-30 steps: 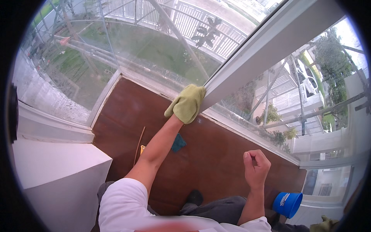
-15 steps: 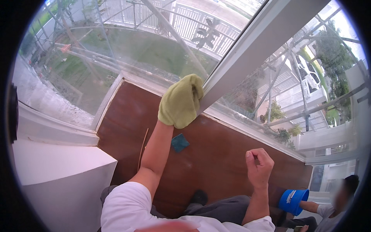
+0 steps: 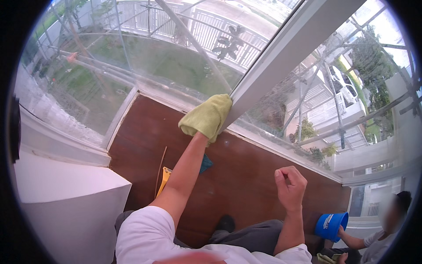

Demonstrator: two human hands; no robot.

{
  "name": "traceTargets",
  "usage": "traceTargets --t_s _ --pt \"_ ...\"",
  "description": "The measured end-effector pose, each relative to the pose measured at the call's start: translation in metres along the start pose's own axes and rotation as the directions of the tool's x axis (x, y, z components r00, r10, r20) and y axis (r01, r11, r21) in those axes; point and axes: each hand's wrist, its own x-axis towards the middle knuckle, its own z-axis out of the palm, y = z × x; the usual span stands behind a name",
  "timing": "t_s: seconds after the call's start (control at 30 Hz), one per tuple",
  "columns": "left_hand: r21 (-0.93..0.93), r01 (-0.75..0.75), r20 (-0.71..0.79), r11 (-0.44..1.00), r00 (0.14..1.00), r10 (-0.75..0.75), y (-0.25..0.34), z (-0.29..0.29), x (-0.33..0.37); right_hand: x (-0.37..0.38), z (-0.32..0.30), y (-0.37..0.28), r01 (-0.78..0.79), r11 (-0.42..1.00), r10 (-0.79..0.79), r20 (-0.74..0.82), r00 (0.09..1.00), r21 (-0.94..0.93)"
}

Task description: The person sits on the floor and cleans the lower section of a window frame using a green cloth and a yellow scraper. They alternate between scraping the frame and wiping it down with the cloth.

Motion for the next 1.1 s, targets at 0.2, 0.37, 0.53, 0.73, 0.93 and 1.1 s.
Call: traceTargets --t_s 0.2,0.37,0.53,0.73,0.93,1.1 --pt "-0.153 0.156 0.063 0.976 0.987 -0.147 0.005 0.032 0.017 0.003 0.003 0.004 -0.041 0.999 0.041 0.025 0.999 0.002" --pt "-0.200 0.199 0.090 0.959 0.979 -0.184 0.004 0.046 0.007 0.007 0.009 0.003 -0.051 0.999 0.050 0.045 0.998 0.018" --pt "-0.653 0.352 -0.055 0.671 0.861 -0.506 0.017 0.025 0.006 0.004 0.008 0.000 -0.019 0.999 0.019 0.029 0.999 0.031" --pt "-0.336 0.332 -0.053 0.882 0.928 -0.369 0.007 0.041 0.014 0.006 0.008 0.002 -0.015 1.000 0.015 0.017 1.000 -0.008" --pt "0.384 -0.055 0.000 0.922 0.998 0.060 0.004 0.046 0.004 0.007 0.012 0.006 0.007 0.999 -0.006 0.012 1.000 -0.034" --pt "0.032 0.098 -0.101 0.995 0.990 -0.094 0.015 0.030 0.017 0.007 0.011 0.010 0.001 1.000 -0.001 0.017 1.000 -0.019"
